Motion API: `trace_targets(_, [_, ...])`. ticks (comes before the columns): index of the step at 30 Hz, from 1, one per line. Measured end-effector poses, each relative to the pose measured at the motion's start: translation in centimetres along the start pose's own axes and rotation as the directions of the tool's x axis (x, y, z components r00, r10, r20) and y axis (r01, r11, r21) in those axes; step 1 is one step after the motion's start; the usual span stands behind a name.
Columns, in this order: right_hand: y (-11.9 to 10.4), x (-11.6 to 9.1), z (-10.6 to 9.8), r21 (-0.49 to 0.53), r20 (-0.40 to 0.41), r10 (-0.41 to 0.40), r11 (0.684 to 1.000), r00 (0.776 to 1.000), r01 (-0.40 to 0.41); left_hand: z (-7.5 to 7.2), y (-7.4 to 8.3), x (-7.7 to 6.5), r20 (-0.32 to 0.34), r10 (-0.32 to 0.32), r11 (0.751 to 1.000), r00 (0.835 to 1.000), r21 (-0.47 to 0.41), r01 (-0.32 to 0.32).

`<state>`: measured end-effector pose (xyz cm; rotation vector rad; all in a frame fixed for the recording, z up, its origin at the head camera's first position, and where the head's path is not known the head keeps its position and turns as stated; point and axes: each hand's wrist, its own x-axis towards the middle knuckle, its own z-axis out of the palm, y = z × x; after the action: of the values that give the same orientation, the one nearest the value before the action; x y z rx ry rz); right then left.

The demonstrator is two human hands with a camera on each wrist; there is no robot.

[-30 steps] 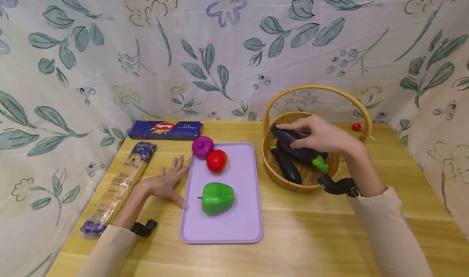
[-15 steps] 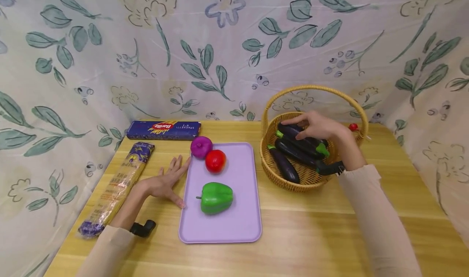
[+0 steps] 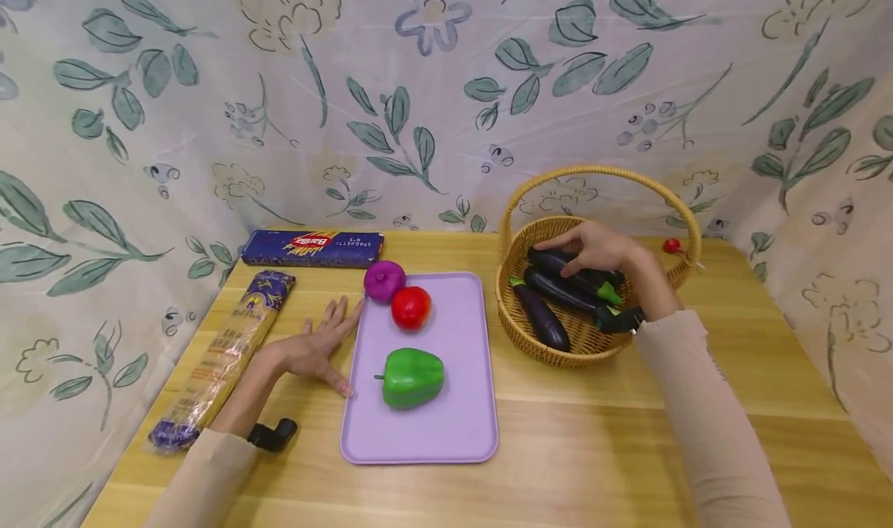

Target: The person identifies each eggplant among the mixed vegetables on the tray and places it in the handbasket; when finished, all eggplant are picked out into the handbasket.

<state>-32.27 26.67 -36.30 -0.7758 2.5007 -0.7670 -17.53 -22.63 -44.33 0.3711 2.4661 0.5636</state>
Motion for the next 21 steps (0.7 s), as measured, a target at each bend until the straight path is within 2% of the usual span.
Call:
trace_targets(6, [0.7,0.5,0.4,0.003,-0.016,-0.011,1.0,1.0,0.011,0.0,-0.1,0.0,0.002,-0.001,1.0,1.0,-0.006,0.001])
trace_targets(12, [1.1,0.7,0.3,0.031,-0.008,0.012,0.999,1.0,-0.011,0.1,-0.2,0.1,0.001,-0.002,1.0,1.0,-0.006,0.002])
trace_targets(21, [1.5,-0.1,0.3,0.088,0.02,0.006,0.996,1.0,-0.008,0.1,-0.1,0.0,0.014,0.008,1.0,1.0,-0.027,-0.007])
